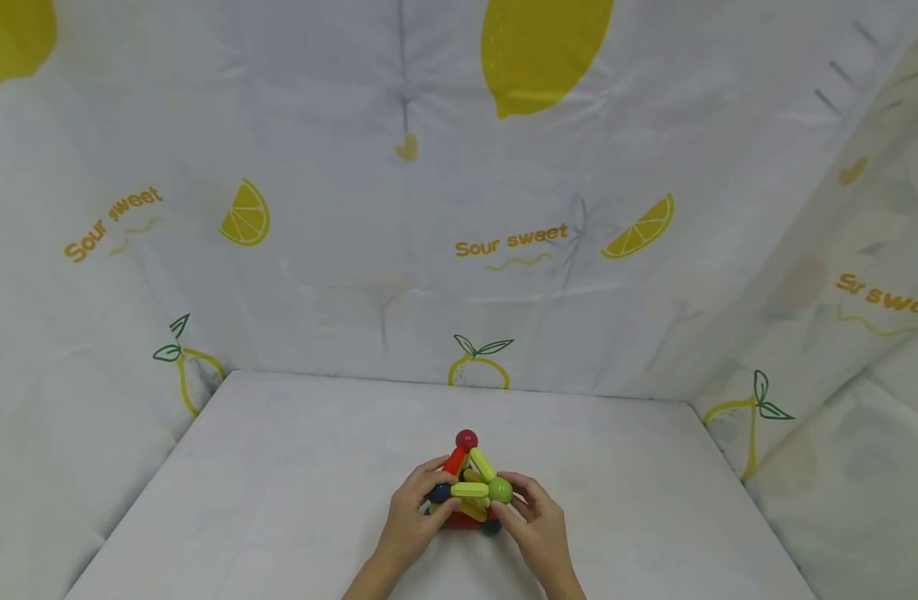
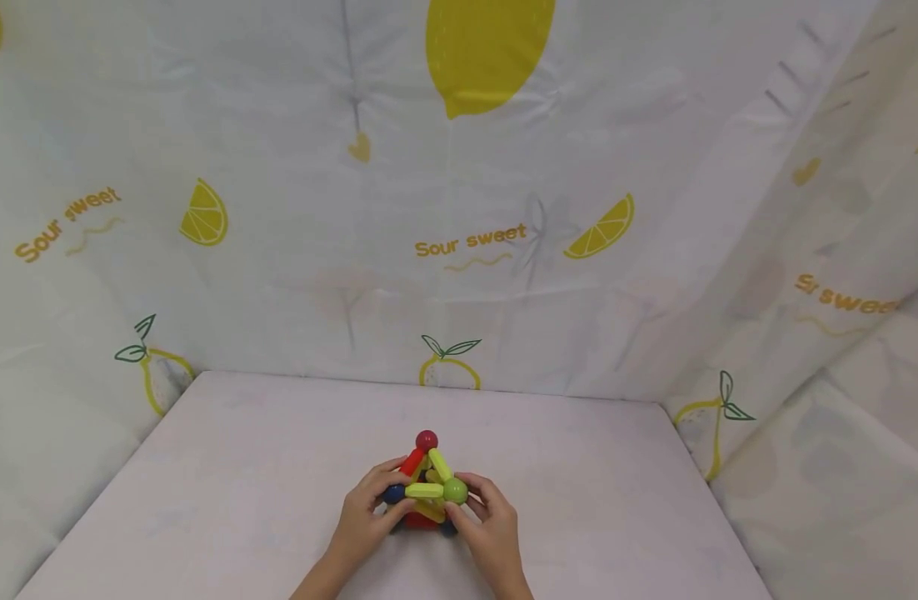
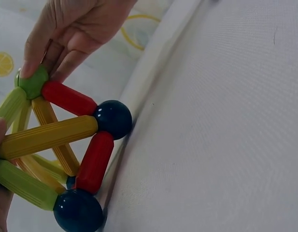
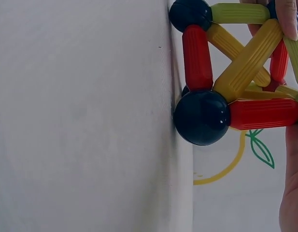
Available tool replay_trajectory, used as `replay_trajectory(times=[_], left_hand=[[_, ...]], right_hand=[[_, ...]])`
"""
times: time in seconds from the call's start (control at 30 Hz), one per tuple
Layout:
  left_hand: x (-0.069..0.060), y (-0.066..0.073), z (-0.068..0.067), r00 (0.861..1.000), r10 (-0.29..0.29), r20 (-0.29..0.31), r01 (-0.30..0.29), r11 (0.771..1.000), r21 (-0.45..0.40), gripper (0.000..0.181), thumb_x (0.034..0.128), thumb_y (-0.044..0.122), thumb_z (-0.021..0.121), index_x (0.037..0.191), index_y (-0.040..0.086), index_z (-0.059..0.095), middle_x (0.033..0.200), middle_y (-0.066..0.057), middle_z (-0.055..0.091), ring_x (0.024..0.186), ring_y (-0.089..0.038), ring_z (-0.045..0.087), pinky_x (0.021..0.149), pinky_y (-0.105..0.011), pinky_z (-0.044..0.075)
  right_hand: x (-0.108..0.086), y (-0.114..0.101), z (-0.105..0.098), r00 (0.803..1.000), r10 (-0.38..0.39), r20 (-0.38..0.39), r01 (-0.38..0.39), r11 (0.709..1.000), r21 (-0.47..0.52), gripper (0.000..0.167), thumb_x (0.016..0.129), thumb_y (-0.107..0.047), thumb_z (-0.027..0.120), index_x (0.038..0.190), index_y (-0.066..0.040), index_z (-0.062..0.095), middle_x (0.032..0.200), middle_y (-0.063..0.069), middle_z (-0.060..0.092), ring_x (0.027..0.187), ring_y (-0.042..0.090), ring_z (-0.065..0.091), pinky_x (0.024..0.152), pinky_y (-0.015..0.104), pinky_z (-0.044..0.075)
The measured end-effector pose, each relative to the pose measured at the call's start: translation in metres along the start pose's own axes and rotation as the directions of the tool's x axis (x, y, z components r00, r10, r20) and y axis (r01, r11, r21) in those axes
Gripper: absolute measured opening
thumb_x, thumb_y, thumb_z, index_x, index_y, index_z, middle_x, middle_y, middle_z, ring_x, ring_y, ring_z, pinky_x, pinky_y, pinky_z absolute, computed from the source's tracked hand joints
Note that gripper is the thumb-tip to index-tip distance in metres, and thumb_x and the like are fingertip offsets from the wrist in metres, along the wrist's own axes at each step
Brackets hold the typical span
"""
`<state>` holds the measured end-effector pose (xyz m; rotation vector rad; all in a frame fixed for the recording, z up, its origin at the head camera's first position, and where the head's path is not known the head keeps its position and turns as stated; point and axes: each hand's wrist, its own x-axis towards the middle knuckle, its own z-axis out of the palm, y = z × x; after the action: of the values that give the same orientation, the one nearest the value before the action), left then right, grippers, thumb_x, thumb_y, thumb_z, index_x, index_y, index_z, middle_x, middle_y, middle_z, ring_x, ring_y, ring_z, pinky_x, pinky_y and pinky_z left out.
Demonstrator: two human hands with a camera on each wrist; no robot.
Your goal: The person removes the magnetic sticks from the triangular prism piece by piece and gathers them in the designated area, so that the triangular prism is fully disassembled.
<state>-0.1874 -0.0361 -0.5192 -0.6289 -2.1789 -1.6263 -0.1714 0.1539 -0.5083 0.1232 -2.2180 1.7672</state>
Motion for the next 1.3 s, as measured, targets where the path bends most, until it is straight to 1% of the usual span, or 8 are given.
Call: replay_trajectory(times=[0.13, 0.27, 0.4, 0.63, 0.9, 1.1, 1.23, 1.3], left_hand=[[0.001, 0.002, -0.001, 1.0, -0.01, 0.022, 0.01, 1.0, 0.013, 0.022, 0.0839, 0.021, 0.071, 0.102, 0.01, 0.065, 0.128, -0.01, 0.057, 0.112, -0.031, 0.061, 0.083, -0.029, 0.057], [0.001, 0.002, -0.002, 0.999, -0.016, 0.03, 0.015, 0.999, 0.029, 0.023, 0.0842, 0.023, 0.07, 0.103, 0.011, 0.065, 0.128, -0.009, 0.056, 0.113, -0.03, 0.061, 0.084, -0.028, 0.056], [0.001, 0.002, -0.002, 1.0, -0.001, 0.025, 0.0, 0.999, 0.051, 0.022, 0.0845, 0.025, 0.07, 0.103, 0.014, 0.064, 0.128, -0.009, 0.057, 0.112, -0.029, 0.061, 0.082, -0.028, 0.057], [0.001, 0.0, -0.001, 0.999, 0.035, 0.014, -0.036, 0.996, 0.078, 0.02, 0.0845, 0.023, 0.07, 0.103, 0.018, 0.064, 0.127, -0.011, 0.058, 0.11, -0.03, 0.062, 0.08, -0.028, 0.057], [0.001, 0.0, -0.006, 0.999, 0.031, -0.011, -0.03, 0.994, 0.107, 0.02, 0.0839, 0.019, 0.071, 0.102, 0.017, 0.064, 0.123, -0.007, 0.061, 0.109, -0.027, 0.063, 0.082, -0.03, 0.057], [-0.001, -0.001, -0.004, 0.999, 0.044, 0.0, -0.043, 0.995, 0.089, 0.021, 0.0836, 0.017, 0.071, 0.103, 0.017, 0.064, 0.124, -0.006, 0.061, 0.11, -0.026, 0.063, 0.086, -0.029, 0.056], [-0.002, 0.001, -0.002, 0.999, 0.037, -0.006, -0.036, 0.993, 0.111, 0.021, 0.0831, 0.017, 0.072, 0.103, 0.017, 0.064, 0.125, -0.003, 0.061, 0.113, -0.023, 0.062, 0.09, -0.029, 0.054], [-0.003, 0.001, -0.001, 1.0, 0.028, -0.012, -0.027, 0.992, 0.125, 0.021, 0.083, 0.019, 0.072, 0.103, 0.019, 0.064, 0.125, -0.001, 0.061, 0.113, -0.02, 0.061, 0.091, -0.029, 0.053]], right_hand=[[0.0, 0.0, -0.001, 1.0, -0.028, -0.004, 0.028, 1.0, -0.002, 0.037, 0.076, -0.01, 0.078, 0.11, -0.005, 0.064, 0.113, 0.01, 0.066, 0.105, 0.007, 0.062, 0.087, 0.021, 0.054], [0.001, 0.002, -0.002, 1.0, -0.013, 0.011, 0.012, 1.0, 0.019, 0.037, 0.077, -0.01, 0.078, 0.11, -0.005, 0.064, 0.114, 0.01, 0.066, 0.105, 0.005, 0.062, 0.087, 0.021, 0.054], [0.003, 0.003, -0.004, 0.999, 0.011, 0.032, -0.012, 0.999, 0.046, 0.037, 0.077, -0.011, 0.078, 0.111, -0.005, 0.064, 0.114, 0.01, 0.066, 0.107, 0.004, 0.062, 0.088, 0.023, 0.053], [0.004, 0.004, -0.005, 0.999, 0.015, 0.043, -0.018, 0.998, 0.068, 0.037, 0.077, -0.01, 0.077, 0.112, -0.006, 0.065, 0.116, 0.011, 0.065, 0.107, 0.003, 0.062, 0.087, 0.023, 0.054], [0.004, 0.01, -0.012, 1.0, -0.012, -0.007, 0.012, 0.992, 0.124, 0.034, 0.079, 0.002, 0.072, 0.111, 0.002, 0.063, 0.116, 0.018, 0.064, 0.105, 0.002, 0.062, 0.083, 0.022, 0.056], [0.003, 0.008, -0.015, 0.996, -0.059, 0.064, 0.053, 0.994, 0.094, 0.034, 0.078, -0.005, 0.076, 0.109, -0.001, 0.064, 0.112, 0.014, 0.065, 0.101, 0.006, 0.064, 0.083, 0.023, 0.056], [0.005, 0.007, -0.016, 0.986, -0.102, 0.132, 0.092, 0.992, 0.082, 0.032, 0.079, -0.005, 0.075, 0.108, 0.0, 0.064, 0.11, 0.014, 0.065, 0.099, 0.009, 0.065, 0.084, 0.023, 0.056], [0.005, 0.006, -0.016, 0.982, -0.099, 0.16, 0.087, 0.993, 0.079, 0.031, 0.08, -0.005, 0.074, 0.108, 0.001, 0.063, 0.111, 0.015, 0.065, 0.098, 0.008, 0.065, 0.085, 0.022, 0.055]])
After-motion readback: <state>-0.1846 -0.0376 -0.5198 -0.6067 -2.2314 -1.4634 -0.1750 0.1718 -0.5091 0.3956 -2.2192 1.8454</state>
